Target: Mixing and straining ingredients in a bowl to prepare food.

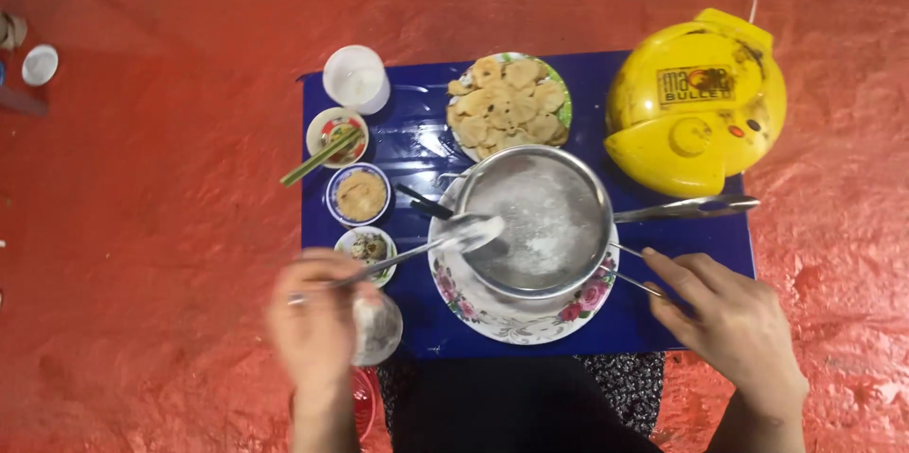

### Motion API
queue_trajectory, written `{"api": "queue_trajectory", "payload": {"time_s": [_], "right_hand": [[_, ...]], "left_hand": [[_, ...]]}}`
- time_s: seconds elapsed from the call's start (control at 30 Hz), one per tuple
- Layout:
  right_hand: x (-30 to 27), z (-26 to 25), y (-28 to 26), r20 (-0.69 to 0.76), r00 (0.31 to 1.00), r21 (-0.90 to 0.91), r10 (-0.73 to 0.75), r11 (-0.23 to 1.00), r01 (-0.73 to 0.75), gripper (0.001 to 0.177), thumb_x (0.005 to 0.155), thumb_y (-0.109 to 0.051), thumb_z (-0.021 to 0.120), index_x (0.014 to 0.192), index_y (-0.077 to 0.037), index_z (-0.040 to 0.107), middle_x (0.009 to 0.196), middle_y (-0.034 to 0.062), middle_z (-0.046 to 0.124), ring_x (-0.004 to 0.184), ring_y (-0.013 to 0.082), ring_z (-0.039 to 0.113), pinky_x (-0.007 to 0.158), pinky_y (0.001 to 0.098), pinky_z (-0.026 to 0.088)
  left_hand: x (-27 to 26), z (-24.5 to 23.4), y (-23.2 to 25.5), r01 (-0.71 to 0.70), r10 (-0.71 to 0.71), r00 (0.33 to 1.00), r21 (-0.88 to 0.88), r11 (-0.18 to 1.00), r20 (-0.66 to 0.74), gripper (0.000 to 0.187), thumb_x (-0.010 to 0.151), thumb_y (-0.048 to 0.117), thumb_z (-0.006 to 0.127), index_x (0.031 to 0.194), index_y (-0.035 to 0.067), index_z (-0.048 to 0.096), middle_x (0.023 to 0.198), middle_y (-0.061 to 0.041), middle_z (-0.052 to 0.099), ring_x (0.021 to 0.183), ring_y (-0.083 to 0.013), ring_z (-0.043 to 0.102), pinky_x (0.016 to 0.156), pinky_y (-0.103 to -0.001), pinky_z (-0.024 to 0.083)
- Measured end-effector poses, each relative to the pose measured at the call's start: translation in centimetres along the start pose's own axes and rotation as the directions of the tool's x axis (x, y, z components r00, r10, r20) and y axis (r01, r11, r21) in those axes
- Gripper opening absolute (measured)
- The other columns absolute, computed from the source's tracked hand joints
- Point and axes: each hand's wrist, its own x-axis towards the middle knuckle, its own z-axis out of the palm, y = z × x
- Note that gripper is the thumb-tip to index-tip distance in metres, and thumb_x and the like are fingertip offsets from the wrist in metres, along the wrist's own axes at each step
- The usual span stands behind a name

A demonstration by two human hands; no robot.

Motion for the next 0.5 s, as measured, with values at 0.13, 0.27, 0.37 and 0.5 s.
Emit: {"api": "queue_trajectory", "payload": {"time_s": [0.13, 0.27, 0.37, 0.5], "right_hand": [[-0.1, -0.6, 0.0, -0.02, 1.0, 0.014, -0.021, 1.0, 0.021, 0.04, 0.094, -0.03, 0.071, 0.133, -0.021, 0.068, 0.095, -0.0034, 0.066, 0.072, 0.0142, 0.065, 0.057, 0.0317, 0.052], [-0.4, -0.8, 0.7, -0.013, 1.0, 0.05, 0.002, 0.999, -0.002, 0.041, 0.094, -0.031, 0.07, 0.133, -0.021, 0.067, 0.097, -0.0032, 0.066, 0.074, 0.0144, 0.066, 0.058, 0.0322, 0.052], [0.1, -0.9, 0.7, -0.041, 0.999, 0.073, -0.019, 0.997, 0.022, 0.039, 0.095, -0.029, 0.071, 0.132, -0.018, 0.067, 0.096, -0.0012, 0.066, 0.071, 0.0153, 0.065, 0.058, 0.0321, 0.051], [0.4, -1.0, 0.6, -0.049, 0.999, 0.093, -0.015, 0.995, 0.02, 0.037, 0.094, -0.025, 0.072, 0.13, -0.017, 0.068, 0.095, -0.0012, 0.067, 0.074, 0.0151, 0.066, 0.06, 0.0319, 0.052]], "left_hand": [[-0.5, 4.5, -2.4, -0.362, 0.225, 0.813, 0.162, 0.918, 0.538, 0.025, 0.104, 0.024, 0.054, 0.106, 0.001, 0.064, 0.108, -0.016, 0.066, 0.087, -0.024, 0.069, 0.078, -0.032, 0.063], [-0.7, 6.3, -1.6, -0.536, 0.299, 0.69, 0.187, 0.824, 0.659, 0.028, 0.101, 0.022, 0.059, 0.105, -0.004, 0.067, 0.107, -0.019, 0.066, 0.094, -0.0313, 0.069, 0.086, -0.037, 0.058], [-1.4, 6.1, -1.5, -0.429, 0.199, 0.687, 0.169, 0.887, 0.699, 0.012, 0.098, 0.007, 0.066, 0.107, 0.001, 0.069, 0.108, -0.016, 0.068, 0.093, -0.027, 0.069, 0.085, -0.033, 0.058], [-1.2, 3.5, -4.6, -0.428, 0.168, 0.779, 0.315, 0.847, 0.604, 0.016, 0.094, 0.005, 0.06, 0.108, 0.004, 0.069, 0.111, -0.013, 0.068, 0.091, -0.0212, 0.07, 0.079, -0.027, 0.064]]}}
